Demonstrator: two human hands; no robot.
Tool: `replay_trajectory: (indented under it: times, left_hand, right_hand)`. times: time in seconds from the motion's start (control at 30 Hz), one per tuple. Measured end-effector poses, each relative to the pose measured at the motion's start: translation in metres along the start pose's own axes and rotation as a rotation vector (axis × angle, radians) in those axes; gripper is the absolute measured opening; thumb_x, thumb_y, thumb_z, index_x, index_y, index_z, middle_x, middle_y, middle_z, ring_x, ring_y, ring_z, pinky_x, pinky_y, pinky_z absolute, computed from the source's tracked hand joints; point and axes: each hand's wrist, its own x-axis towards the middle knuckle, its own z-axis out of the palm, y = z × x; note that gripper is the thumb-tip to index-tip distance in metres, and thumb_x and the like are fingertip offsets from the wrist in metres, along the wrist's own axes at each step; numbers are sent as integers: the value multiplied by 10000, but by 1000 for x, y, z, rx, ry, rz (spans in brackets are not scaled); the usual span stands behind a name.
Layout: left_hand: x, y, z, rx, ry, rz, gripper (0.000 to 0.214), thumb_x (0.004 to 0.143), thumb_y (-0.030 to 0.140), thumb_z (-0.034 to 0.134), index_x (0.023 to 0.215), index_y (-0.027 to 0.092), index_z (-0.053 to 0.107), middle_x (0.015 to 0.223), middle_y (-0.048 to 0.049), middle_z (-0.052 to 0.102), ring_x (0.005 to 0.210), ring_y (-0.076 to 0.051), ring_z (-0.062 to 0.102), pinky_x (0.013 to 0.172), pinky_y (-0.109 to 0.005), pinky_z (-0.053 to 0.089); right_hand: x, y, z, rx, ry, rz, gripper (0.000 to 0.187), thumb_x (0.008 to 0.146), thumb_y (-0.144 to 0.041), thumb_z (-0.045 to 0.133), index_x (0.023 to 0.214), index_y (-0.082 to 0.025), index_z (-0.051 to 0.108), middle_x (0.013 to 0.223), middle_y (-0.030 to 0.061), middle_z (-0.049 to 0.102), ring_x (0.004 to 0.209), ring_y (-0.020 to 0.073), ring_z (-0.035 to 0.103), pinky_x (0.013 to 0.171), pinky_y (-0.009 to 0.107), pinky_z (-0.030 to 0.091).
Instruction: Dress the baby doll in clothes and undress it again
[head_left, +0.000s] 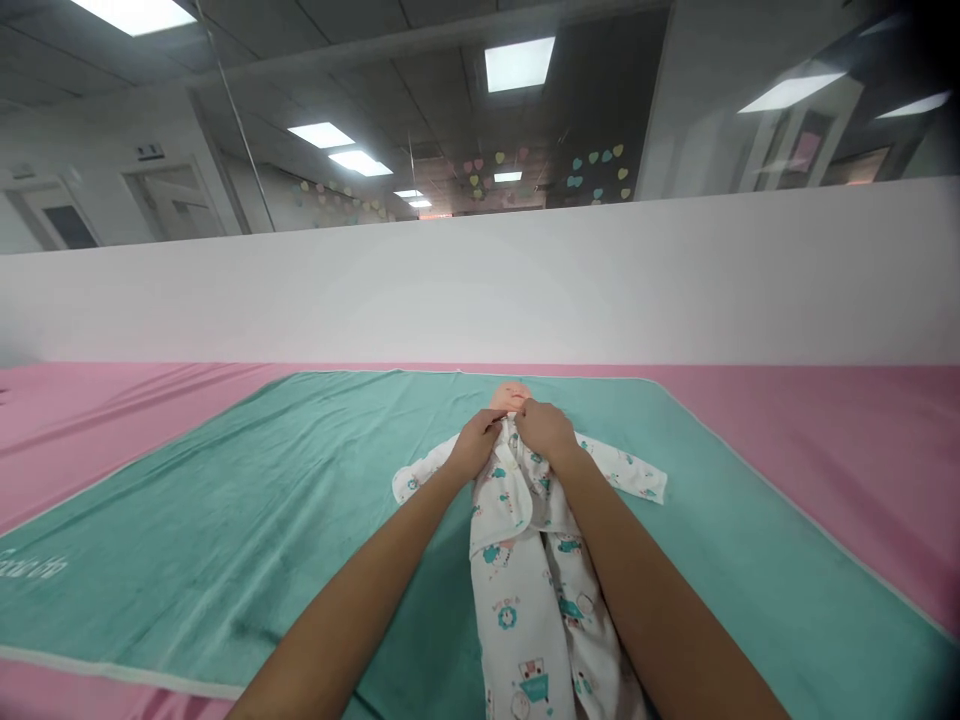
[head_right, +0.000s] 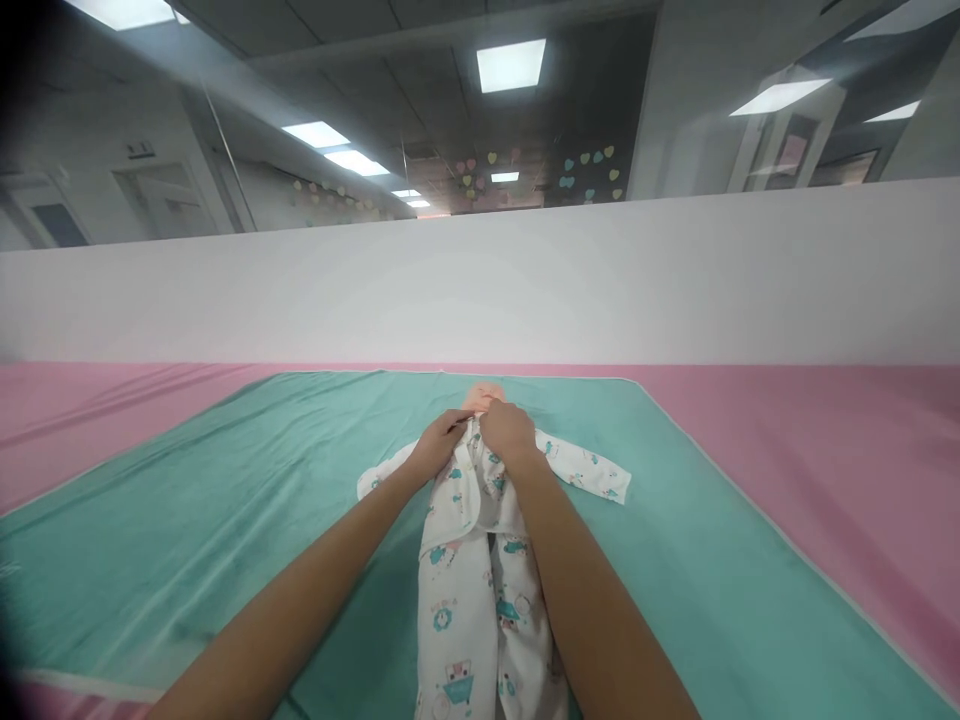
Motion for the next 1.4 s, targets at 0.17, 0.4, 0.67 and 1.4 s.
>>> replay_trajectory:
  times: [0.17, 0.4, 0.67, 1.4]
  left_hand:
    - [11, 8, -11, 68, -96, -46, 240, 792, 183, 515, 977, 154, 665, 997, -61, 648, 943, -197, 578, 840, -284, 442]
    - [26, 14, -4, 57, -68, -79, 177, 757, 245, 563, 859, 127, 648, 750, -19, 627, 686, -136, 552, 616, -225, 410]
    - [29, 23, 4, 53, -1, -16, 148, 763, 241, 563, 826, 157, 667, 815, -23, 666, 757, -150, 585, 699, -237, 429]
    - [26, 12, 12, 19, 8, 54, 170, 793, 214, 553, 867, 176, 702, 911, -30, 706, 865, -181, 626, 817, -269, 458]
  right_hand:
    - [9, 12, 11, 329, 193, -80, 263, 866, -371, 364, 768, -190, 528, 796, 32, 617, 741, 156, 544, 673, 255, 378]
    - [8, 25, 20, 639, 257, -34, 218, 736, -395, 529, 679, -189, 571, 731, 19, 623, 723, 179, 552, 701, 288, 393]
    - [2, 41, 25, 943, 175, -13, 282, 681, -457, 638, 751, -185, 650, 785, 20, 649, 739, 161, 554, 706, 264, 408]
    - [-4, 51, 23, 1103, 17, -11, 391, 629, -460, 711, 909, -186, 720, 866, 34, 679, 665, 138, 533, 640, 266, 428]
